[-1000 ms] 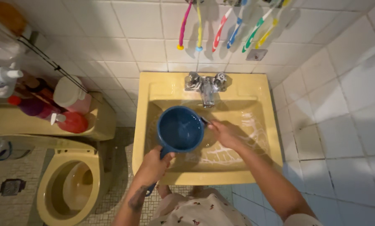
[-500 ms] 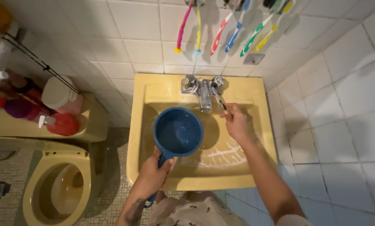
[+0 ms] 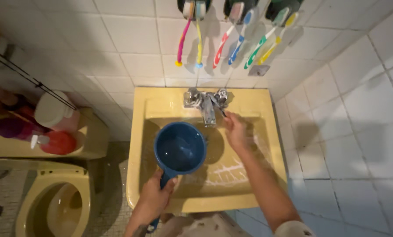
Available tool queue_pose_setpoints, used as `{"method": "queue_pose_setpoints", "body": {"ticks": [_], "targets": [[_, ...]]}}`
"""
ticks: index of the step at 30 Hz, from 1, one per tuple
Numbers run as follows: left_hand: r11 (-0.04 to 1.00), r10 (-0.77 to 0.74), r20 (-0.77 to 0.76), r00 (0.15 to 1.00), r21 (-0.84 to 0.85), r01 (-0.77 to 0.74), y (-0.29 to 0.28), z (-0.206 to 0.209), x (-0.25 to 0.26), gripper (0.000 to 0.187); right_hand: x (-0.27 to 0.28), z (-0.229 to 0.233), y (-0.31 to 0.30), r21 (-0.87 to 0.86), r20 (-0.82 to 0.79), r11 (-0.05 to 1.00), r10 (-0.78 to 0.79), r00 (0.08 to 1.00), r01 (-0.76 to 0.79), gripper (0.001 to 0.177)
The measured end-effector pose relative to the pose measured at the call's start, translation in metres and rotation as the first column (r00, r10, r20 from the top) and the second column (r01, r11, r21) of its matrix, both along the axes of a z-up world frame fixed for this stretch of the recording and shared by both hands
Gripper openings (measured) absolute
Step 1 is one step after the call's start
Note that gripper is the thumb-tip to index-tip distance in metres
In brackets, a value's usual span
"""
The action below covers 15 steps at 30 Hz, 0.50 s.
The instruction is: The person cleans a yellow bathroom sink using a blue plastic scoop to pour water and a yellow sponge to scrub the basin. They repeatedly rinse the sponge and wipe the sink surface, faucet, and surrounding areas.
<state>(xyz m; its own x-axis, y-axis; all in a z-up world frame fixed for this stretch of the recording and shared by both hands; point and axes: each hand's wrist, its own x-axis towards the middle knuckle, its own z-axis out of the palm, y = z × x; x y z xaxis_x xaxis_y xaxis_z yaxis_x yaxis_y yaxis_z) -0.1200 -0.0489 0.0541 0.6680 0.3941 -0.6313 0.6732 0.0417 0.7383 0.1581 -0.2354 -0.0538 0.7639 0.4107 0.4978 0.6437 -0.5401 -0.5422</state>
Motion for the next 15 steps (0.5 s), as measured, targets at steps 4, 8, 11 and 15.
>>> {"method": "queue_pose_setpoints", "body": {"ticks": [4,8,11,15], "targets": [[1.0,0.004,-0.012,1.0,0.01,-0.004,-0.001,0.004,0.003,0.037,0.004,0.02,-0.02,-0.029,-0.098,0.999,0.017,0.995,-0.02,0.018],[0.997,-0.027,0.027,0.999,0.069,0.025,-0.004,-0.002,0.007,0.035,0.014,0.012,-0.005,-0.06,-0.029,0.996,0.06,0.998,-0.062,0.019],[0.996,-0.009,-0.064,0.998,0.087,0.014,-0.011,-0.001,0.003,0.052,0.015,0.017,-0.022,-0.125,0.036,0.99,0.077,0.996,-0.072,0.019],[0.999,0.036,-0.002,0.999,0.01,-0.036,-0.02,-0.01,-0.002,0.034,0.02,0.009,-0.02,-0.106,-0.048,0.991,0.073,0.996,-0.077,0.021]]}}
